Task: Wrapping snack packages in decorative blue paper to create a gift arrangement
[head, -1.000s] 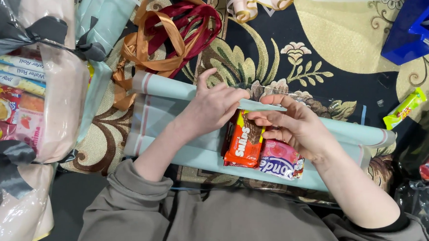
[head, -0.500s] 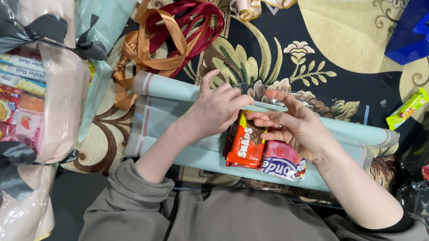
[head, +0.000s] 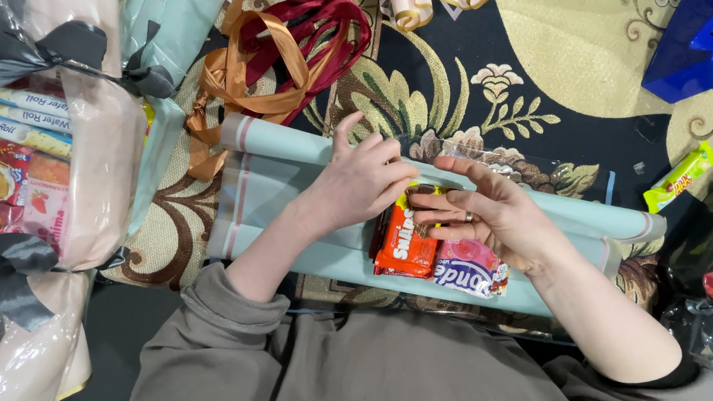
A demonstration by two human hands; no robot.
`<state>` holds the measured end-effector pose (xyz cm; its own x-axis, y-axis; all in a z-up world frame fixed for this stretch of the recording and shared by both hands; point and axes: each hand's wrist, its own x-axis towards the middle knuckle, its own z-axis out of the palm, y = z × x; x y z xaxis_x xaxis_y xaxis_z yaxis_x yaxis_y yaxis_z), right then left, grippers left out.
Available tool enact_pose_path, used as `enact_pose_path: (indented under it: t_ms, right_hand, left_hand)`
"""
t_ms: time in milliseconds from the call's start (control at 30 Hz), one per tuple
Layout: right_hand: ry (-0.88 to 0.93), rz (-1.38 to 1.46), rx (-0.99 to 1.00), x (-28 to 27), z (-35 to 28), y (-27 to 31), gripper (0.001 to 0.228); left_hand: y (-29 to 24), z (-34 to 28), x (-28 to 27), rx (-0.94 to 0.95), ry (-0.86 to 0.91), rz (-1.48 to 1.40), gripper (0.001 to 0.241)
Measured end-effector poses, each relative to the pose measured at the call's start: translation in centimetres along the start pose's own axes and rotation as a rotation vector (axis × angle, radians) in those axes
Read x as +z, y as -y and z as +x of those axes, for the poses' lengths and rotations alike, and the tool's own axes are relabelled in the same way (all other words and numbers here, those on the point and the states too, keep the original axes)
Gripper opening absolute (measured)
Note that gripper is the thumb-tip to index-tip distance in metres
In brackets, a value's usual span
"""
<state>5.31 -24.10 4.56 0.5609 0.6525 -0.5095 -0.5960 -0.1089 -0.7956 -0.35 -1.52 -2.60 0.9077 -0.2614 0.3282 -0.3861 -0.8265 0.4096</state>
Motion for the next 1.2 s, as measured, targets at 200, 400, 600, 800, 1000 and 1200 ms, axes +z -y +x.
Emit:
enact_pose_path:
  t_ms: [200, 400, 600, 800, 1000, 1200]
  right_hand:
    - [-0.045, -0.353, -0.238, -0.3, -0.5, 0.1, 0.032]
    - [-0.154, -1.002, -0.674, -1.2, 0.7, -0.6, 0.023]
    - [-0.160, -1.386, -0.986, -1.2, 1.8, -1.1, 0.010]
    - [0.003, -1.680, -1.350, -1.8, 3.5, 0.0, 0.017]
    - [0.119, -1.858, -1.550, 0.3, 3.2, 2.0, 0.020]
    - [0.043, -1.748, -1.390, -0.1, 3.9, 1.4, 0.019]
  left_hand:
    - [-0.2, 0.3, 0.6, -0.017, -0.027, 0.027, 0.016]
    - [-0.5, 0.6, -1.2, -0.046, 0.044, -0.092, 0.010]
    - [0.1, 0.6, -1.1, -0.108, 0.093, -0.147, 0.018]
    - [0.3, 0.5, -0.8, -0.093, 0.075, -0.124, 0.016]
    - [0.8, 0.3, 0.0, -0.077, 0.067, -0.105, 0.012]
    - [1.0, 0.2, 0.4, -0.083, 0.096, -0.088, 0.015]
